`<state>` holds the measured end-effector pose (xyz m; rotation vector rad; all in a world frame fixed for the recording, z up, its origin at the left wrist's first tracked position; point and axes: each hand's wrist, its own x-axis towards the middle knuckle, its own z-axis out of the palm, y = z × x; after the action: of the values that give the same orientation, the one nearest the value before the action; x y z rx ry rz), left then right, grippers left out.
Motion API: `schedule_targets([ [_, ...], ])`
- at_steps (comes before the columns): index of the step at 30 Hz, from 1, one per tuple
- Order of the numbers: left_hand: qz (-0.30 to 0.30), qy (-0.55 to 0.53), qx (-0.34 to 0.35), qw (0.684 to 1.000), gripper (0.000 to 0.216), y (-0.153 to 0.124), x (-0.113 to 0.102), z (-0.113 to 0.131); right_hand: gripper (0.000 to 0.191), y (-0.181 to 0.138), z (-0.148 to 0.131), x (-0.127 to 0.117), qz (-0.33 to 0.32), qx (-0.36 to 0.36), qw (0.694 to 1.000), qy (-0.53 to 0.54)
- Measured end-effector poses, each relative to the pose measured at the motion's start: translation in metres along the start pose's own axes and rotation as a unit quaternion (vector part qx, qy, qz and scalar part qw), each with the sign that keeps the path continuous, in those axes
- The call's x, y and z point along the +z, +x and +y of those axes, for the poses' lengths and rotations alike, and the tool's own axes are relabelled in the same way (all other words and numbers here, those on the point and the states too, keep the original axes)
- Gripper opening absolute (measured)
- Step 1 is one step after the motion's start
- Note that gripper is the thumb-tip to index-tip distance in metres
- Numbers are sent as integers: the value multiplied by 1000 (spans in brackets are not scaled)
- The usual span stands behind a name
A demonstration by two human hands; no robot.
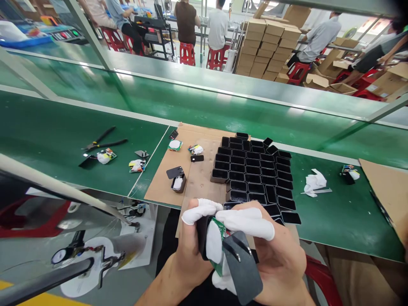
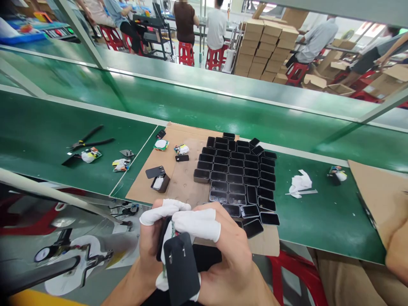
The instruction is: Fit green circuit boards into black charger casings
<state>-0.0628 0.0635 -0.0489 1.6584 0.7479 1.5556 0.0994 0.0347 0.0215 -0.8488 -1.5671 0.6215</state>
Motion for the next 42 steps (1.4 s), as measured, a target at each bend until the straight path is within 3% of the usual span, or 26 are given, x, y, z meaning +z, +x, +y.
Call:
schedule_targets([
  [17, 5, 30, 26, 999, 38, 5, -2, 4, 68, 0, 2, 1, -26, 1, 1000, 4],
  [31, -11, -13, -4, 1000, 42, -2, -4, 3, 71, 1, 6, 0, -44, 20, 999, 3],
  [38, -27, -12, -55, 998, 46, -4, -3, 8, 67, 3, 3, 2, -60, 42, 997, -32],
  [42, -22, -103, -123, 987, 49, -1, 2, 17, 71, 0, 7, 0, -80, 99, 991, -47],
])
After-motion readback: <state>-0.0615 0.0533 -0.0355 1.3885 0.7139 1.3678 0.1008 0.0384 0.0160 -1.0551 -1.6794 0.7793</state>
